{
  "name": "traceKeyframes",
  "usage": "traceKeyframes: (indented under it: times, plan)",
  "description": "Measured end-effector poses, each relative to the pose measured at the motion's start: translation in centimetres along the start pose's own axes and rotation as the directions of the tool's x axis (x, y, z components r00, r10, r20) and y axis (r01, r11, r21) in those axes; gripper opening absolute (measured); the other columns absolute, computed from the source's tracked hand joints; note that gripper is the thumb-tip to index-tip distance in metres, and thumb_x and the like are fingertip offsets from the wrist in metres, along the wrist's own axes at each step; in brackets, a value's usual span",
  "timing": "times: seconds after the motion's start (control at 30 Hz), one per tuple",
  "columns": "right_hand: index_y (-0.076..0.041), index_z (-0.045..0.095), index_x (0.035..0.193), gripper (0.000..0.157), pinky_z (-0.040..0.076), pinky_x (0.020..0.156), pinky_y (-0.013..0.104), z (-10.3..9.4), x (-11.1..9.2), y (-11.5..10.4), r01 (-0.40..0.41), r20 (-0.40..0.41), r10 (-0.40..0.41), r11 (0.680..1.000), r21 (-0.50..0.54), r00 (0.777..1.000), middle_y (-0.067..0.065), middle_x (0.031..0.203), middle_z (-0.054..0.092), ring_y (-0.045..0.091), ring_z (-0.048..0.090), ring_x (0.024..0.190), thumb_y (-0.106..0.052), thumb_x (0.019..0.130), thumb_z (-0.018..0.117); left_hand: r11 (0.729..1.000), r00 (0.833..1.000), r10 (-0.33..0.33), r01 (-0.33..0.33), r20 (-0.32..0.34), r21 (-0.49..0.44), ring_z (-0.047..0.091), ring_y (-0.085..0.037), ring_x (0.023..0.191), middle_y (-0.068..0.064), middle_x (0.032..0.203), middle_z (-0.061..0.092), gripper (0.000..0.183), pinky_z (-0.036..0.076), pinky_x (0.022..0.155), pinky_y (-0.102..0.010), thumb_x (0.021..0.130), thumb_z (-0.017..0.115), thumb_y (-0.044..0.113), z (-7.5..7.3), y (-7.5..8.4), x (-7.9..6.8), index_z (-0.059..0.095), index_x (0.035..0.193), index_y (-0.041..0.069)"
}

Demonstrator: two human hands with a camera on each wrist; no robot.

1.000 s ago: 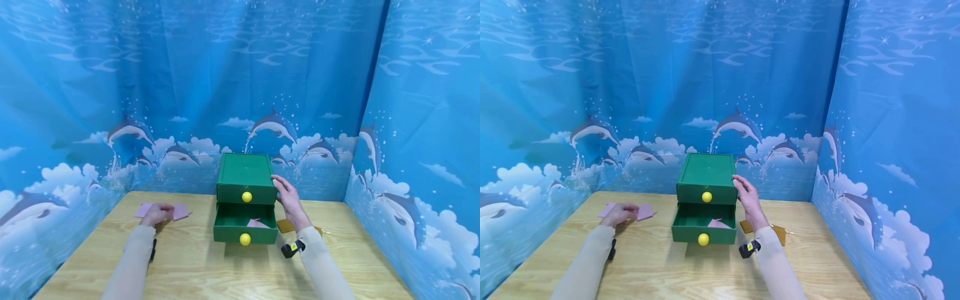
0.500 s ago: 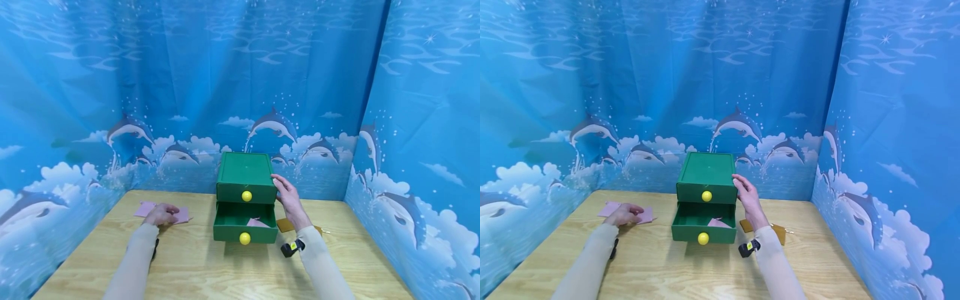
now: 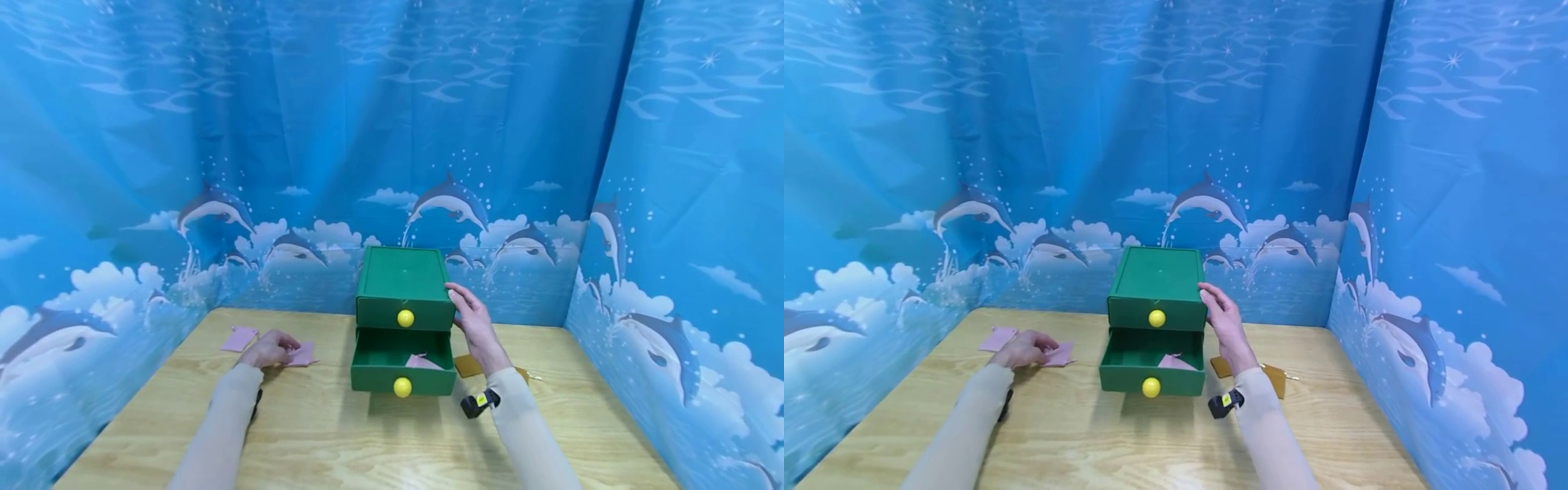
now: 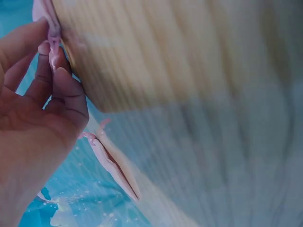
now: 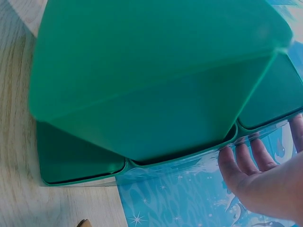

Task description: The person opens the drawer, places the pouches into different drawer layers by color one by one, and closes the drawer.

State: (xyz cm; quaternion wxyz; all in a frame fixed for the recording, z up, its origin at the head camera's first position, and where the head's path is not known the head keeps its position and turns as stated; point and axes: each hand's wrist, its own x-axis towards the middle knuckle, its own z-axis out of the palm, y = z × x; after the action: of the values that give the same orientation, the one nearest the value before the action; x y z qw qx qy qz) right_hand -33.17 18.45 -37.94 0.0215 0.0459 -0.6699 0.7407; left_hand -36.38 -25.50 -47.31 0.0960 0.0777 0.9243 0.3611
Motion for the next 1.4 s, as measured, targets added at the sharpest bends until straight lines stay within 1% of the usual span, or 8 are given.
traceKeyframes:
  times: [0.23,0.33,0.5,0.6,0.77,0.87,1.2,1.4]
  plan:
    - [-0.018,0.052,0.14,0.046,0.031,0.116,0.052,0.0,0.0,-0.1,0.003,0.008,-0.003,1.0,-0.015,1.0,0.0,0.154,0.037,0.022,0.035,0.141,-0.041,0.1,0.054,1.0,0.999,0.012,-0.011,-0.044,0.004,0.057,-0.025,0.096,-0.019,0.114,0.066,0.034,0.05,0.081,-0.038,0.083,0.063,-0.004,0.3,0.1,0.2,0.068,0.116,-0.004]
    - [-0.019,0.053,0.14,0.045,0.03,0.116,0.054,0.0,0.0,0.0,0.002,0.003,-0.002,1.0,-0.025,1.0,0.0,0.154,0.037,0.022,0.034,0.142,-0.041,0.101,0.053,1.0,0.999,-0.003,0.001,-0.053,-0.026,0.056,-0.026,0.097,-0.019,0.115,0.065,0.033,0.05,0.082,-0.039,0.086,0.062,-0.003,0.4,0.1,0.1,0.068,0.118,-0.002]
    - [-0.018,0.053,0.14,0.045,0.03,0.116,0.054,-0.1,0.1,0.1,0.004,0.004,-0.004,1.0,-0.02,1.0,0.0,0.154,0.037,0.023,0.034,0.142,-0.04,0.101,0.053,0.998,0.996,0.032,-0.036,-0.083,-0.048,0.058,-0.029,0.103,-0.022,0.119,0.063,0.033,0.052,0.082,-0.041,0.09,0.062,0.002,0.2,0.4,-0.2,0.065,0.123,-0.001]
    - [-0.018,0.053,0.14,0.045,0.029,0.116,0.055,-0.1,0.1,0.2,0.004,0.005,-0.004,1.0,-0.014,1.0,0.0,0.155,0.037,0.023,0.034,0.142,-0.041,0.101,0.054,0.993,0.993,0.023,-0.036,-0.114,-0.109,0.061,-0.027,0.104,-0.02,0.121,0.064,0.032,0.053,0.081,-0.039,0.093,0.06,0.005,0.0,0.9,-0.6,0.064,0.125,0.001]
    - [-0.018,0.053,0.14,0.045,0.029,0.116,0.055,-0.2,0.2,0.3,0.005,0.003,-0.005,1.0,-0.017,1.0,0.0,0.154,0.037,0.022,0.033,0.142,-0.04,0.101,0.053,0.979,0.99,0.062,-0.086,-0.129,-0.187,0.064,-0.024,0.096,-0.023,0.121,0.064,0.032,0.055,0.075,-0.039,0.097,0.055,0.006,-0.5,1.5,-0.9,0.06,0.128,-0.002]
    - [-0.018,0.053,0.139,0.044,0.03,0.116,0.054,-0.3,0.3,0.3,0.003,0.001,-0.003,1.0,-0.016,1.0,0.0,0.154,0.038,0.022,0.034,0.142,-0.04,0.101,0.053,0.975,0.985,0.102,-0.127,-0.142,-0.182,0.063,-0.025,0.099,-0.023,0.122,0.063,0.033,0.055,0.077,-0.039,0.099,0.054,0.006,-0.8,1.7,-1.0,0.059,0.13,-0.002]
    - [-0.017,0.052,0.142,0.044,0.028,0.116,0.055,-0.2,0.0,-0.3,0.005,0.017,-0.004,1.0,-0.027,1.0,0.001,0.156,0.035,0.023,0.032,0.144,-0.038,0.102,0.052,0.952,0.983,0.048,-0.099,-0.178,-0.29,0.061,-0.022,0.1,-0.016,0.123,0.063,0.036,0.053,0.087,-0.048,0.098,0.059,0.016,-0.8,3.2,-1.8,0.059,0.134,0.007]
    - [-0.019,0.055,0.138,0.045,0.031,0.115,0.055,-0.2,0.1,0.2,0.027,-0.001,-0.027,0.999,-0.029,1.0,0.0,0.153,0.04,0.022,0.037,0.14,-0.042,0.099,0.056,0.943,0.973,0.123,-0.175,-0.194,-0.281,0.06,-0.023,0.097,-0.015,0.124,0.063,0.036,0.053,0.085,-0.048,0.096,0.063,0.016,-0.6,4.5,-2.1,0.061,0.131,0.009]
